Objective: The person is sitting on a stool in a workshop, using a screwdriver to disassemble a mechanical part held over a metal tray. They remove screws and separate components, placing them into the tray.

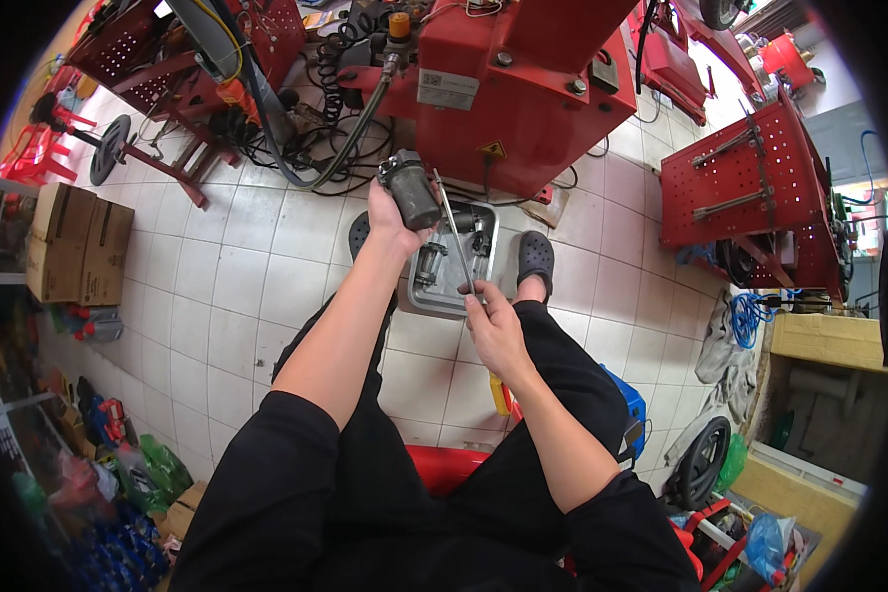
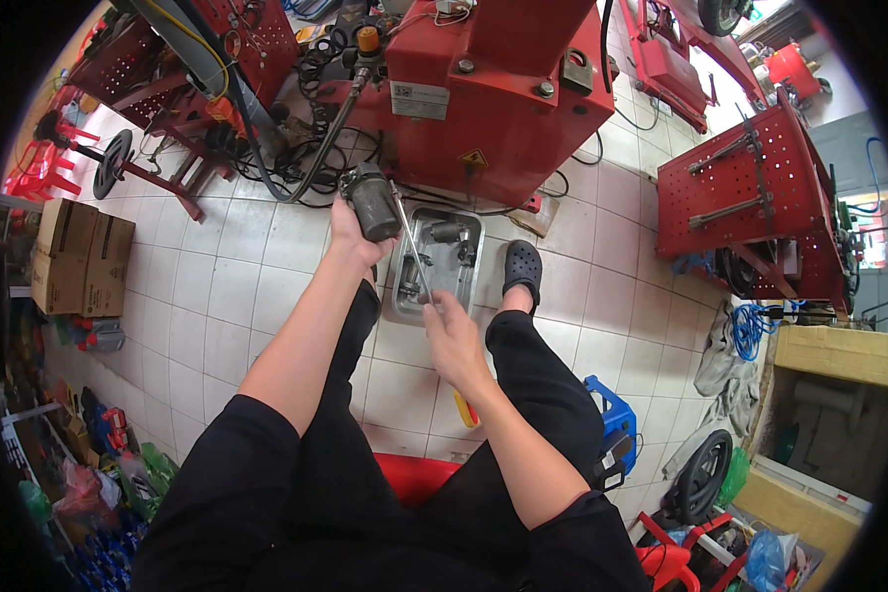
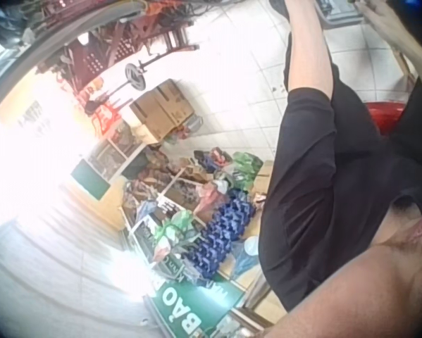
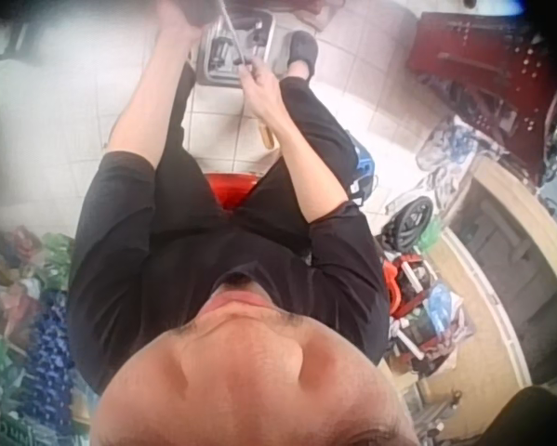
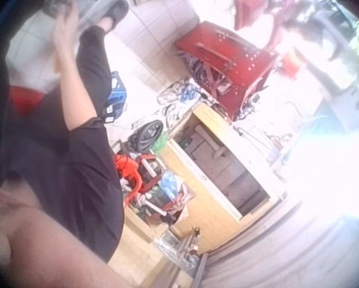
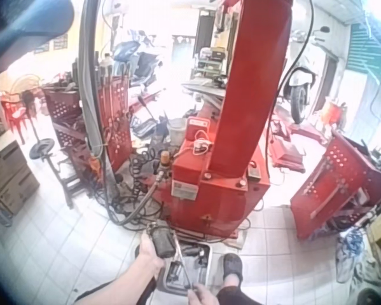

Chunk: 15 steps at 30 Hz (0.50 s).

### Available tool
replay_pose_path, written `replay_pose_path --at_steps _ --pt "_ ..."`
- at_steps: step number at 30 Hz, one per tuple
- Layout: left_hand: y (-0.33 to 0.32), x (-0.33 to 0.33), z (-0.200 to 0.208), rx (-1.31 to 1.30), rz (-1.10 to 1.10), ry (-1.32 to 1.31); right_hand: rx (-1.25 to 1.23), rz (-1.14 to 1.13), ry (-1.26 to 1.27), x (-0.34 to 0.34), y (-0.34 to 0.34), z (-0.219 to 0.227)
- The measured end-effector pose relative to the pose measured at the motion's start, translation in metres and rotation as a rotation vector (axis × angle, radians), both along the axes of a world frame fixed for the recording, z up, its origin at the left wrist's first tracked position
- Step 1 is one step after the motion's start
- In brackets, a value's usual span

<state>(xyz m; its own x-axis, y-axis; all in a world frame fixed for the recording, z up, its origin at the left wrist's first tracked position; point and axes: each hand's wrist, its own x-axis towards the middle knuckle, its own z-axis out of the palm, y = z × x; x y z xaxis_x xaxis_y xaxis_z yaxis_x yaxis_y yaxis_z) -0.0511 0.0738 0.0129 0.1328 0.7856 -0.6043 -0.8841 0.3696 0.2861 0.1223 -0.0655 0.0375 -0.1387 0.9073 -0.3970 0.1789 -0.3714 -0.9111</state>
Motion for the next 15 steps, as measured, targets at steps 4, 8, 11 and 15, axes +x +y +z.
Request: replay_pose_path --at_steps 4,8,11,15 --pt "0.0006 0.0035 0.0045 -0.121 0.038 0.015 -0.022 0.021 0.002 -0.0014 -0.0013 0.0037" --pt "-0.0029 0.0014 0.0065 -0.196 -0.014 0.017 -0.027 0.032 0.013 -0.0006 0.0014 0.0044" --pt "-0.0010 0.0010 0.0037 -0.222 -0.047 0.011 -0.039 0.034 0.039 -0.0006 0.0019 0.0017" --pt "0.0001 0.0038 0.0051 -0.202 -0.084 0.048 -0.038 0.035 0.047 0.0028 0.0036 -0.0022"
